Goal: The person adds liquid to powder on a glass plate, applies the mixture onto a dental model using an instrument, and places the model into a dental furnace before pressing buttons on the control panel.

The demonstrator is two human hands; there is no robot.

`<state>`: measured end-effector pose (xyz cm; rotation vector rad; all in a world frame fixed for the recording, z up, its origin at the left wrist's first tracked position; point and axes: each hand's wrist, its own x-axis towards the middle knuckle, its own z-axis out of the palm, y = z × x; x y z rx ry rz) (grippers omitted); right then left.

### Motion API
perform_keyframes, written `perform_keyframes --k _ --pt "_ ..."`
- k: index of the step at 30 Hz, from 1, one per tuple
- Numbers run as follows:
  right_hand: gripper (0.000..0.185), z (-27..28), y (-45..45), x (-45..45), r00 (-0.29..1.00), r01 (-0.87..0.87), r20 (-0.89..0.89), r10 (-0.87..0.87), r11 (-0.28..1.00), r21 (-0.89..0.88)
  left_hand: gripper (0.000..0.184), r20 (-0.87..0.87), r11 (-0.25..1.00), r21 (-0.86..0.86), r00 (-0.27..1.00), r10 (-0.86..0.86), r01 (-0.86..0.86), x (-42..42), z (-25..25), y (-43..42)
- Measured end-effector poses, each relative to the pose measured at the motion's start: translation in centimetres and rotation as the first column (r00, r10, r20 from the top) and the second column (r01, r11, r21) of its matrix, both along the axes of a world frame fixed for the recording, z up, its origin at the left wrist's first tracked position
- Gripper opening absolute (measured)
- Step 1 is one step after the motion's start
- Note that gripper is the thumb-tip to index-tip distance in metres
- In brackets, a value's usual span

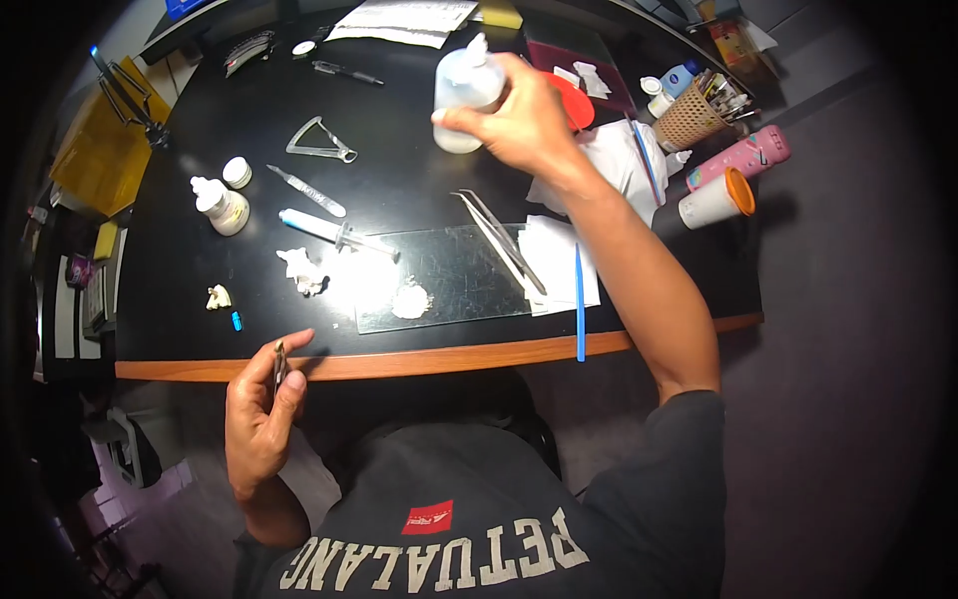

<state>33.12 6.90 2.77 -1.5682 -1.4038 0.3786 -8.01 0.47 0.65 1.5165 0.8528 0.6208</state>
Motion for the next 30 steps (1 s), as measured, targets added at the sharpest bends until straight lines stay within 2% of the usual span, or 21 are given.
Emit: perform_keyframes --k 2,3,7,8,10,12,14,17,21,23,27,30 --pt "0.069 -1.9 0.6 0.2 0.998 -0.056 -0.044 0.055 0.998 -0.011 0.034 -0.047 1.000 0.022 0.999 -0.012 0.013 -0.4 0.2 0.1" --pt "0.069 -2.1 0.5 -0.2 0.999 -0.015 -0.041 0.014 0.999 -0.038 0.036 -0.060 1.000 -0.002 0.998 -0.004 0.004 -0.3 0.3 0.1" --pt "0.064 -1.4 -0.8 -0.9 0.991 -0.074 -0.119 0.066 0.995 -0.066 0.038 -0.085 0.999 -0.036 0.996 -0.033 0.030 0.0 0.0 0.2" --pt "0.061 -1.1 -1.9 -1.0 0.999 0.047 0.003 -0.047 0.995 -0.083 0.038 -0.073 0.999 -0.011 0.997 -0.036 0.035 -0.1 -0.1 0.3" --pt "0.054 -0.2 -5.1 -1.6 0.934 0.281 0.250 -0.255 0.957 -0.071 0.038 -0.044 0.999 0.038 0.998 -0.035 0.037 -0.2 -0.5 0.4" --pt "0.037 1.0 -9.2 -3.5 0.904 0.239 0.378 -0.199 0.969 -0.062 0.040 -0.022 0.999 -0.018 0.999 -0.028 0.028 -0.4 -0.5 0.7" --pt "0.023 0.8 -12.1 -5.8 0.873 0.224 0.471 -0.125 0.961 -0.161 0.041 0.009 0.998 -0.064 1.000 -0.005 0.005 -0.1 -0.9 0.9" --pt "0.012 -1.3 -13.6 -6.7 0.920 0.222 0.364 -0.144 0.958 -0.182 0.041 -0.005 0.996 0.061 0.998 -0.061 0.061 0.7 -1.5 1.5" --pt "0.005 -2.4 -14.2 -6.9 0.890 0.293 0.392 -0.235 0.951 -0.095 0.042 -0.081 0.992 0.074 0.992 -0.099 0.105 1.7 0.2 1.5" --pt "0.005 -2.8 -14.5 -6.8 0.880 0.331 0.389 -0.273 0.939 -0.089 0.042 -0.144 0.984 0.133 0.984 -0.100 0.120 1.6 0.6 1.3" --pt "0.006 -3.1 -14.7 -6.8 0.867 0.353 0.394 -0.306 0.934 -0.051 0.049 -0.185 0.981 0.141 0.977 -0.104 0.132 1.3 0.6 0.7" --pt "0.010 -4.0 -15.0 -5.9 0.868 0.306 0.416 -0.272 0.952 -0.015 0.049 -0.197 0.970 0.192 0.975 -0.107 0.145 1.4 0.6 0.5"
